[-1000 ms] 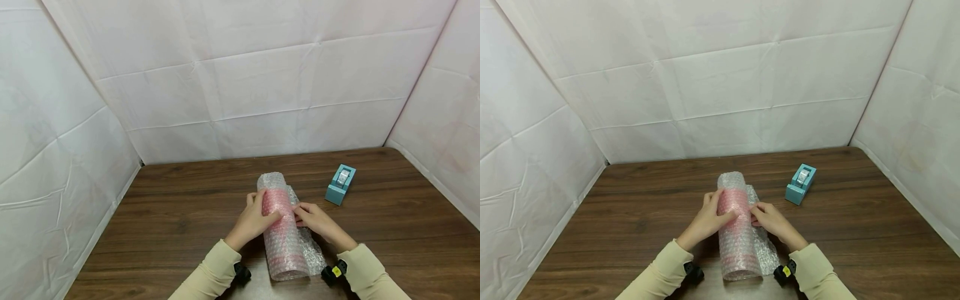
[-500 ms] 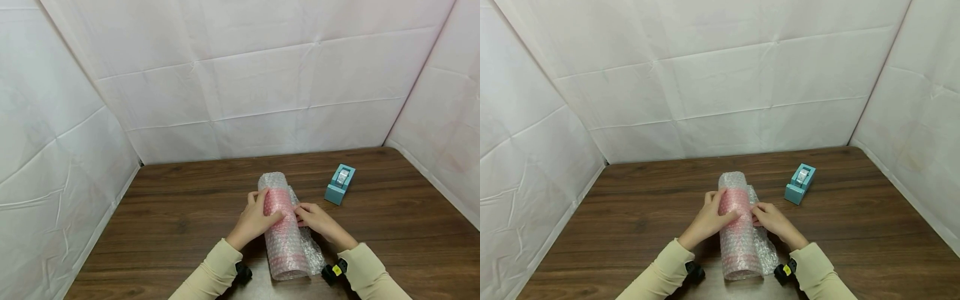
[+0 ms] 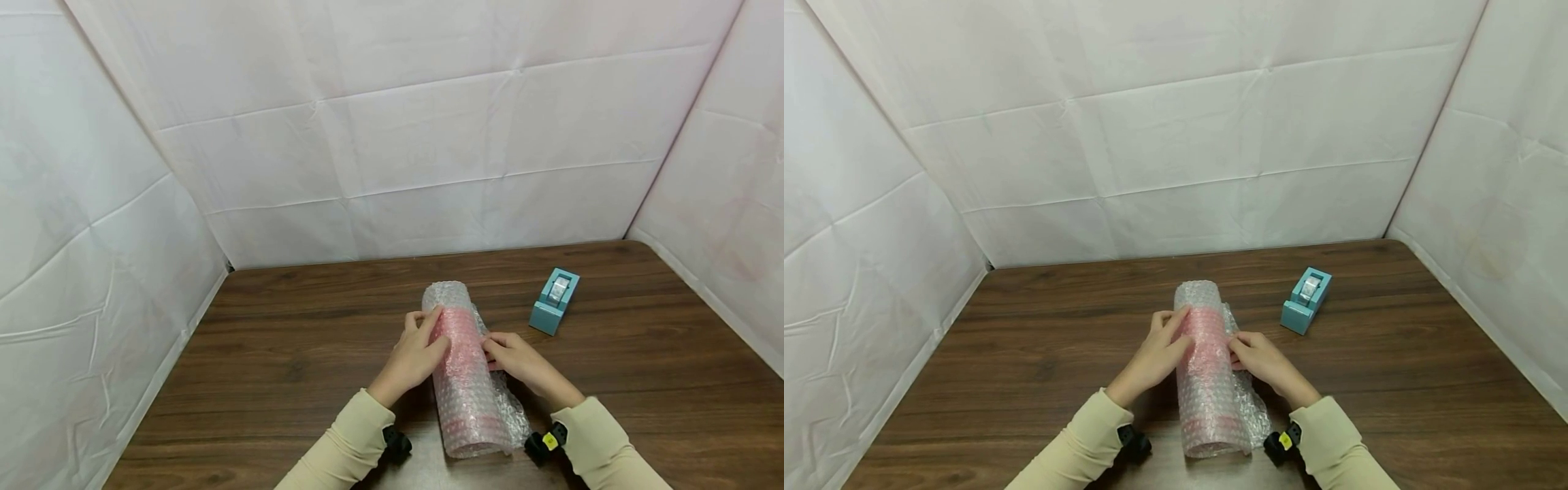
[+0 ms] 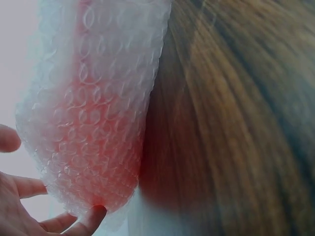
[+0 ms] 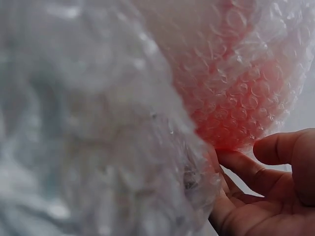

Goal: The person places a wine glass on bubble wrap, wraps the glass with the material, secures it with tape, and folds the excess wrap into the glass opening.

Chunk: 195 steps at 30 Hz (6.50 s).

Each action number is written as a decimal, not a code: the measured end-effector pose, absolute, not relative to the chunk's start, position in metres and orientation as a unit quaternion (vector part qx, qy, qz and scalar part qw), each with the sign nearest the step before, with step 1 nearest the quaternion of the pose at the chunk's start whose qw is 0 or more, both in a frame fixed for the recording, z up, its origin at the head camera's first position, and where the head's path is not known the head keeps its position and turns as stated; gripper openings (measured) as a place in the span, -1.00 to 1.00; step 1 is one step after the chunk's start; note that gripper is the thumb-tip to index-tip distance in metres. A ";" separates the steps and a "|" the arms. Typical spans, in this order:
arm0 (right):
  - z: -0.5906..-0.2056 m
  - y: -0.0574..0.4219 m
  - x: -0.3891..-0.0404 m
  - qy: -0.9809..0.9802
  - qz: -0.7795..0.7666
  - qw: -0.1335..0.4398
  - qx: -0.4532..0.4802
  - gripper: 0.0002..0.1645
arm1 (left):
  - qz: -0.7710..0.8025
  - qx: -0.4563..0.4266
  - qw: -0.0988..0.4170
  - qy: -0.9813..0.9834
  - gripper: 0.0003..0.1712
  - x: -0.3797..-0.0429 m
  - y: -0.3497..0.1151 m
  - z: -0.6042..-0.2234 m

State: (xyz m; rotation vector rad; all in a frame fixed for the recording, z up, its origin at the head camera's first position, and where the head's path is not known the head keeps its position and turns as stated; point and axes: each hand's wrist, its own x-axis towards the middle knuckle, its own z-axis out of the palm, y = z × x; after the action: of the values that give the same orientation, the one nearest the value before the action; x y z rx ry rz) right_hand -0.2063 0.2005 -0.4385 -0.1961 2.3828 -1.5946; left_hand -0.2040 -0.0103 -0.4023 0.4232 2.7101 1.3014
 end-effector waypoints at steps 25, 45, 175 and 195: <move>-0.440 0.203 -0.206 0.843 -0.514 0.132 -0.083 -0.55 | 0.411 0.162 0.043 0.896 -0.14 -0.205 -0.011 -0.401; -0.439 0.205 -0.207 0.844 -0.516 0.129 -0.075 -0.52 | 0.400 0.163 0.037 0.901 -0.17 -0.204 -0.007 -0.398; -0.397 0.205 -0.191 0.843 -0.508 0.027 -0.173 -0.26 | 0.690 0.032 0.190 0.698 -0.03 -0.208 -0.018 -0.422; -0.401 0.297 -0.211 0.906 -0.421 0.006 0.045 -0.11 | 0.690 0.065 0.223 0.686 -0.06 -0.203 0.007 -0.415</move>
State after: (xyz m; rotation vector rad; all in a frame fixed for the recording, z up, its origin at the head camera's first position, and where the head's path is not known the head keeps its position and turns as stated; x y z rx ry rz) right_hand -0.2106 0.2972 -0.4013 0.1412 2.8363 -1.3166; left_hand -0.2028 0.0074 -0.4151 0.1793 1.8948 1.9050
